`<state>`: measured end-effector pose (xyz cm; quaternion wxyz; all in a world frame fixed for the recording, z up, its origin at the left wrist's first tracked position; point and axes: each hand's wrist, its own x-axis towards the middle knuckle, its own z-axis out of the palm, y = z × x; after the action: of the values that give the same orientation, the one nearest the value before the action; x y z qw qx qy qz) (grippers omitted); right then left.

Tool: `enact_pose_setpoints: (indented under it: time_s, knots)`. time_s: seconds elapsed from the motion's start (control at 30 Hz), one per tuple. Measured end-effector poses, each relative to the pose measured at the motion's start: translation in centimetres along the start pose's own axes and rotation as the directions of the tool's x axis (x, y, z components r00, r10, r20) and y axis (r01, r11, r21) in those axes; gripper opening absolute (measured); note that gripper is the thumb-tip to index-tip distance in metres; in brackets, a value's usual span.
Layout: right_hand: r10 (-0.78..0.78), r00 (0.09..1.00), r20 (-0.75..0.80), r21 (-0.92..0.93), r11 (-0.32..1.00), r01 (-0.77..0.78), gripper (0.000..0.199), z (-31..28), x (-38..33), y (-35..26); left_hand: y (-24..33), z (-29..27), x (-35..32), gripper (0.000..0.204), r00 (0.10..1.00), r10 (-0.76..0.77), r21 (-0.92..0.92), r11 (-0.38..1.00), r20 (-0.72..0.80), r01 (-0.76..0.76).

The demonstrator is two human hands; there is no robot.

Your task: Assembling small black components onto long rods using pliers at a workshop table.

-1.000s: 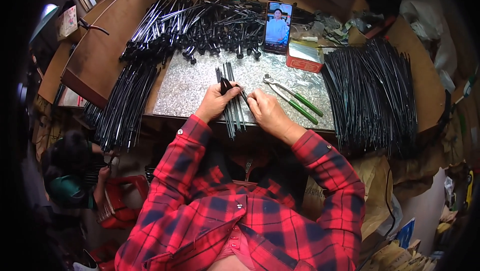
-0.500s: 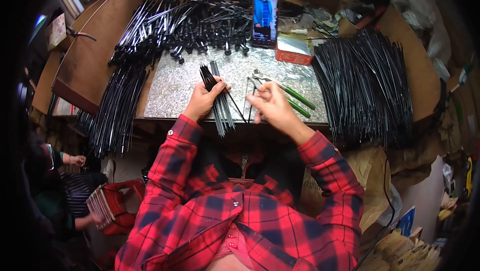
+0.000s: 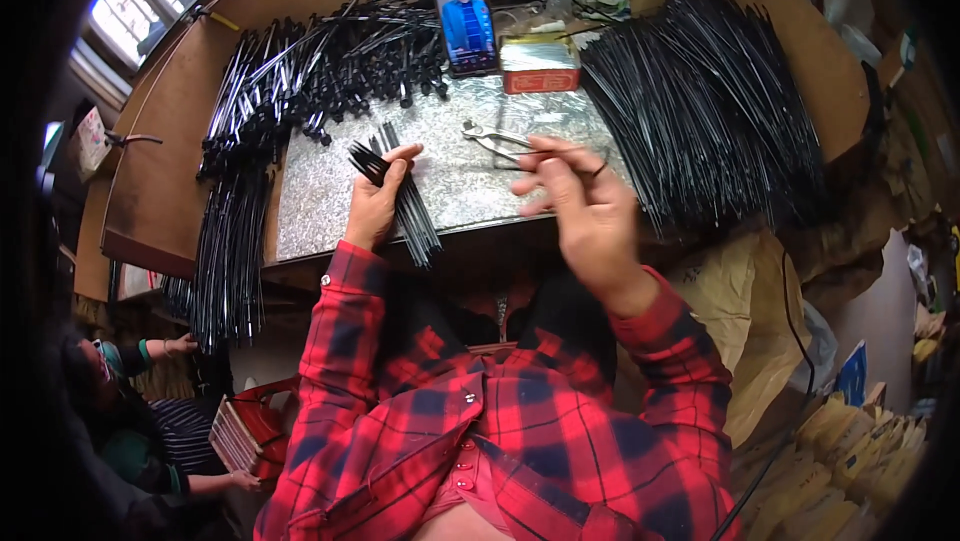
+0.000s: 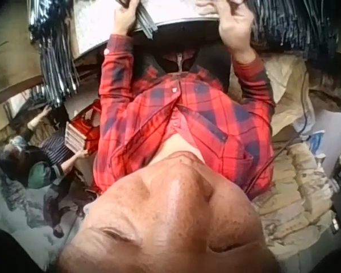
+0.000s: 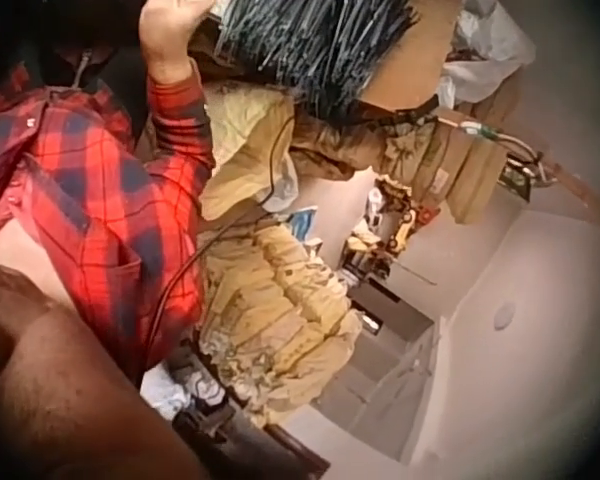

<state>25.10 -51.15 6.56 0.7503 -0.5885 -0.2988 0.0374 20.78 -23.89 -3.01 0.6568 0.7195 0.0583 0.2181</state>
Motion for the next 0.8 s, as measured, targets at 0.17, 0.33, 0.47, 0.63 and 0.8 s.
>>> enact_pose_setpoints:
  time_s: [0.17,0.33,0.47,0.63,0.8]
  knots:
    - [-0.166,0.948,0.272,-0.478,0.832,0.283,0.028,2.5,-1.8,8.8,0.1,0.5,0.5,0.029,0.989,0.107,0.234,0.964,0.102,-0.129]
    - [-0.270,0.855,0.443,-0.619,0.598,0.509,0.052,5.5,-2.3,13.2,0.0,-0.5,-0.3,0.029,0.962,0.045,0.202,0.974,0.270,-0.102]
    - [-0.292,0.891,0.348,-0.650,0.610,0.453,0.060,3.2,-3.7,12.1,0.0,0.7,-0.2,0.027,0.924,0.051,0.310,0.934,0.379,-0.178]
    - [-0.274,0.906,0.324,-0.805,0.424,0.416,0.041,-4.4,-8.7,7.6,-0.8,-0.1,-0.1,0.018,0.957,0.113,0.239,0.954,0.269,-0.179]
    - [-0.139,0.932,-0.336,-0.889,-0.279,-0.362,0.047,-19.6,-14.7,5.3,-0.9,0.0,0.3,0.019,0.966,0.098,0.099,0.987,0.241,-0.125]
